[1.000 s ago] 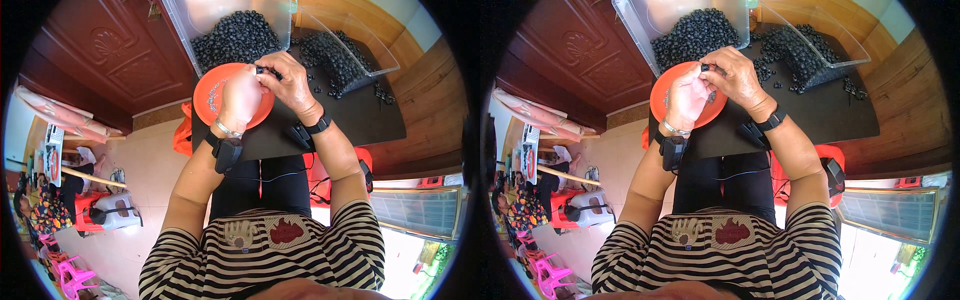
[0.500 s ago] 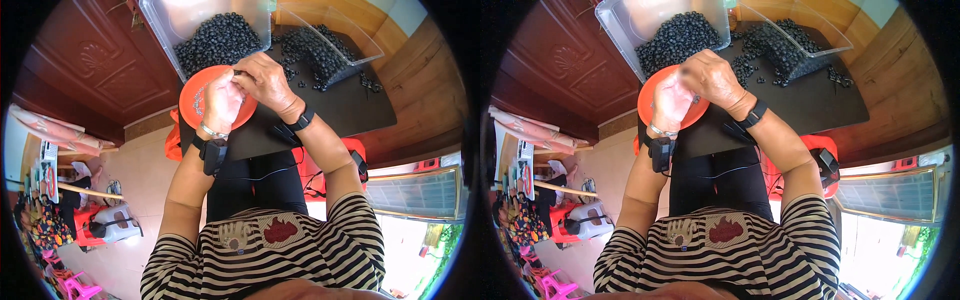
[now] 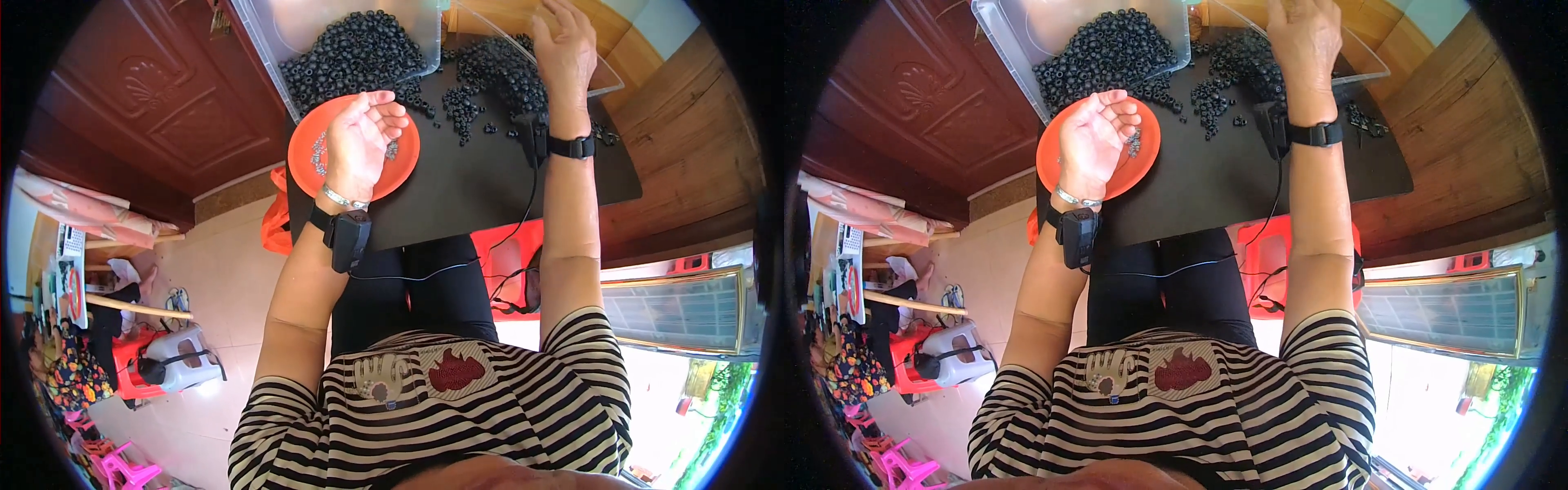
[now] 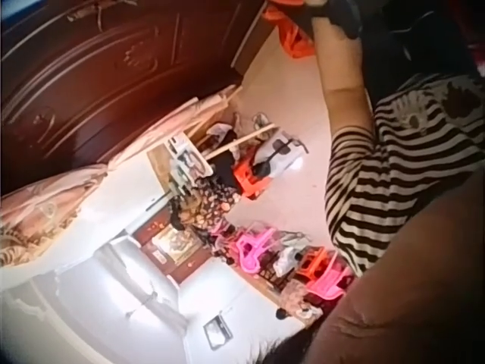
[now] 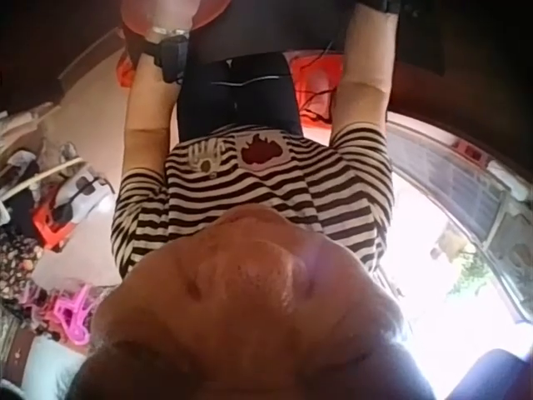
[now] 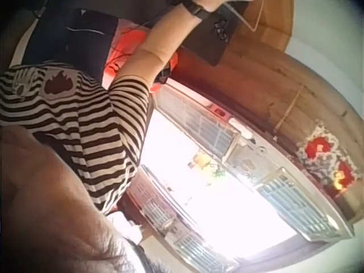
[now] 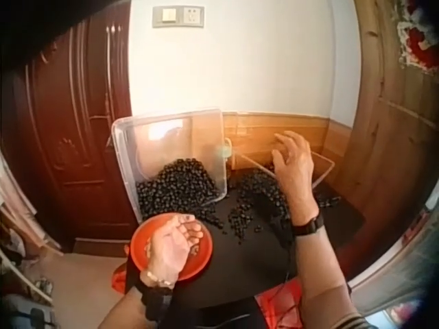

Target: Sorting small black electronic or plastic components from a bin into a tray.

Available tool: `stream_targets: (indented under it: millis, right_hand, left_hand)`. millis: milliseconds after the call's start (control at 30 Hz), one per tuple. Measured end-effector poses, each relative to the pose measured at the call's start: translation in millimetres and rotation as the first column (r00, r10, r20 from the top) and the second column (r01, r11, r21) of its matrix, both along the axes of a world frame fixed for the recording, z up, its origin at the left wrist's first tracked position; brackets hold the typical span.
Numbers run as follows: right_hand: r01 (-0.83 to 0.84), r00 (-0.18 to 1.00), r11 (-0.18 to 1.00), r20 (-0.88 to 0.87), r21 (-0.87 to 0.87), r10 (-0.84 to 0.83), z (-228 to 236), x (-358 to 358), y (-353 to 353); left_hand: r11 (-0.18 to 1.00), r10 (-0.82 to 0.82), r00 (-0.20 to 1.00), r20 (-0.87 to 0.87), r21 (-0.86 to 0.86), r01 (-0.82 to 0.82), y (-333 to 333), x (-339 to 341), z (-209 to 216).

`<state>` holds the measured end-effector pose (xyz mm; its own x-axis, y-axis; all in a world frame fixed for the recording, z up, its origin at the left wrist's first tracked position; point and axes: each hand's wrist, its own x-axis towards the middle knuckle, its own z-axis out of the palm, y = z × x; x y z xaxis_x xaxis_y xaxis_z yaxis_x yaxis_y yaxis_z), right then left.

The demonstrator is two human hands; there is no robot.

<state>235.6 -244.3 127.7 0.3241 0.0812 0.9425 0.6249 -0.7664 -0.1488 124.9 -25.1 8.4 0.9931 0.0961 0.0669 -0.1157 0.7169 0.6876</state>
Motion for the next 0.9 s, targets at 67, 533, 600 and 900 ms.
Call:
stream_targets:
  millis: [67, 533, 600, 900]
  right_hand:
    - [-0.221, 0.975, 0.974, -0.014, 0.039, 0.222, -16.6, 17.5, 6.9]
    - [-0.425, 0.655, 0.729, -0.738, -0.537, -0.162, -104.9, 13.9, 61.1]
    - [-0.442, 0.663, 0.731, -0.738, -0.520, -0.124, -109.3, 17.2, 60.5]
    - [-0.398, 0.719, 0.722, -0.682, -0.566, -0.138, -109.6, 14.3, 59.7]
  left_hand:
    - [1.000, 0.027, 0.999, -0.023, 0.005, -0.027, 1.9, -1.8, -0.1]
    - [0.998, 0.068, 0.994, -0.086, -0.009, -0.069, 2.5, -3.4, 2.5]
    - [0.997, 0.071, 0.993, -0.089, 0.002, -0.071, 1.7, -3.1, 1.5]
    - [0.998, 0.058, 0.994, -0.089, 0.039, -0.055, 2.6, -0.7, -2.1]
